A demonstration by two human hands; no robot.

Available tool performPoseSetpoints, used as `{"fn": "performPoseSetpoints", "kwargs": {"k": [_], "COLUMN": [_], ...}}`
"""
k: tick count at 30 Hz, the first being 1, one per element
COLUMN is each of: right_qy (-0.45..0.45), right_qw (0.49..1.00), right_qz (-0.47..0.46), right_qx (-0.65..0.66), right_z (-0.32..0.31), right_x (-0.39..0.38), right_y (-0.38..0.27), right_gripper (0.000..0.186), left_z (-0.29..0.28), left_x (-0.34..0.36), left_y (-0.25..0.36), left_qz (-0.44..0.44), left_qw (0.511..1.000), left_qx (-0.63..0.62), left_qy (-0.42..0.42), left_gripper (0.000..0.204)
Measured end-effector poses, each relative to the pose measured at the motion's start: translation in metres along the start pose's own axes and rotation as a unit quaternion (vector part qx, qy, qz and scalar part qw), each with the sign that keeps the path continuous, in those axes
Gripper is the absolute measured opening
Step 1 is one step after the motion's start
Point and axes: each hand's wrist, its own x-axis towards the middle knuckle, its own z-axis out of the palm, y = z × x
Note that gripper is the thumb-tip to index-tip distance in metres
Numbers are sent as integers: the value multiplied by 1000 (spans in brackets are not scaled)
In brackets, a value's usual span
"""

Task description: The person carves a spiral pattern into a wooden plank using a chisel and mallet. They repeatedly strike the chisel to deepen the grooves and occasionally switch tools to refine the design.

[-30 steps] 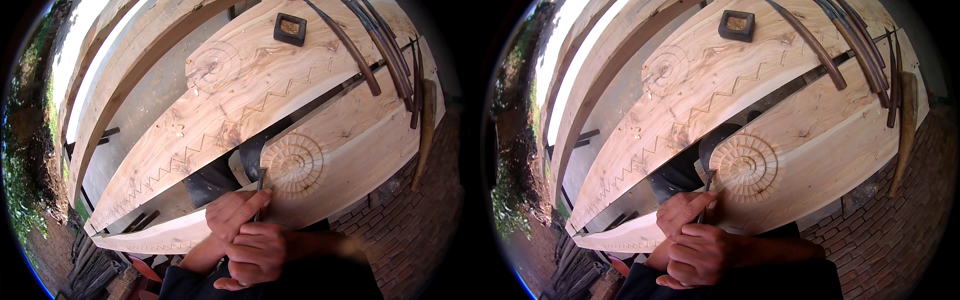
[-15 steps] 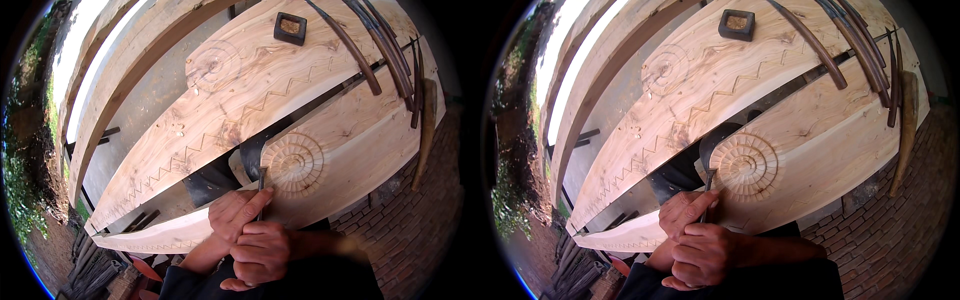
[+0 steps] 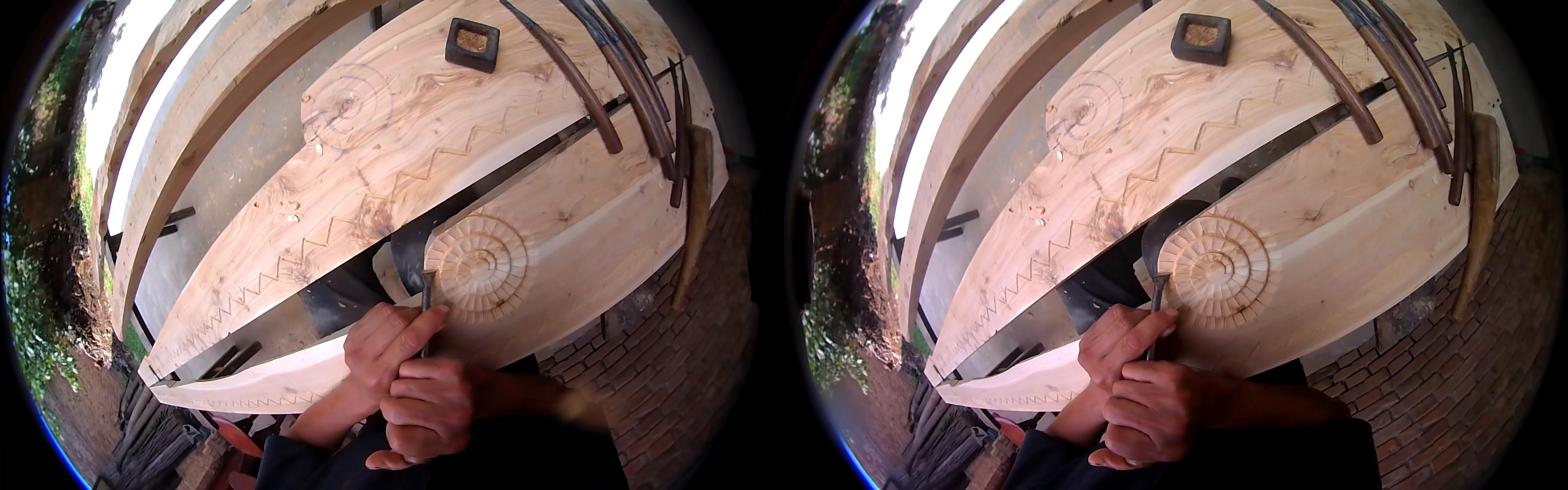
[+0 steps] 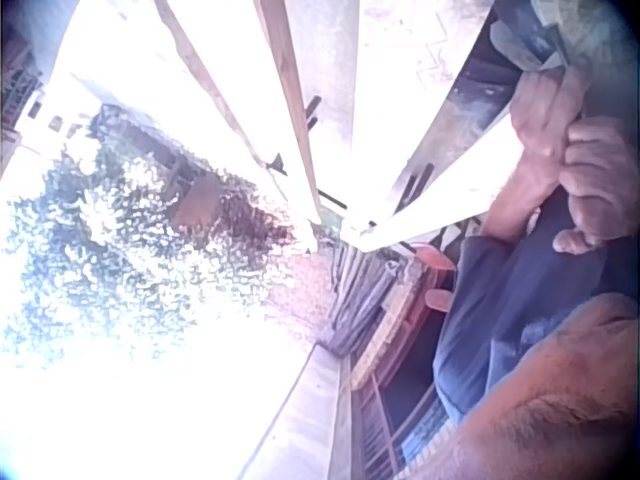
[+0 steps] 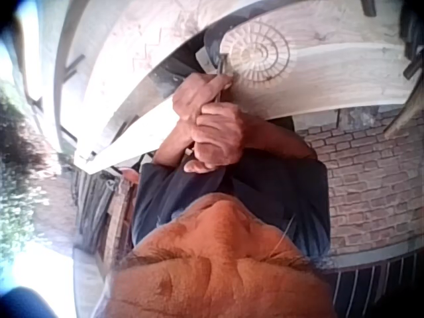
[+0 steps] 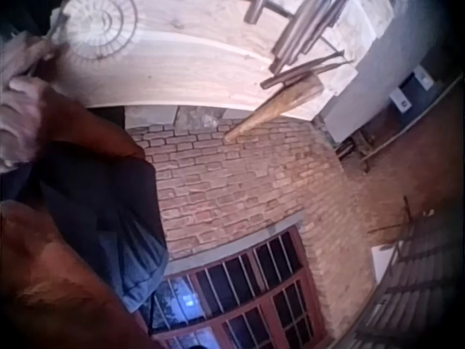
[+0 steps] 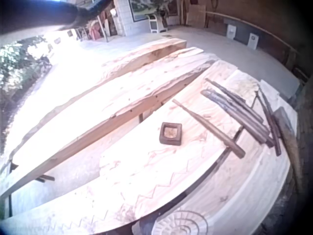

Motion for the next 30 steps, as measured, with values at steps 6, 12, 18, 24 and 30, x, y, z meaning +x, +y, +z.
{"fn": "performPoseSetpoints", "kwargs": {"k": [6,12,18,24,30], "right_qy": [2,-30,-19,-88,-81], "right_qw": [1000,999,999,987,993], "right_qz": [-1,8,7,-89,-38], "right_qx": [-28,5,-28,-97,-74], "right_z": [9,-6,7,11,9], "right_x": [9,-2,16,16,24], "right_y": [0,-3,1,-3,1], "right_gripper": [52,51,51,47,46], "left_z": [-11,-9,-9,-12,-13], "left_x": [3,11,3,7,7], "left_y": [-9,-2,-15,-10,-10], "left_qz": [5,29,19,48,23], "left_qw": [999,999,999,998,998], "left_qx": [-33,20,-35,-45,-28], "left_qy": [-35,-31,-35,18,44], "left_gripper": [48,40,46,46,45]}}
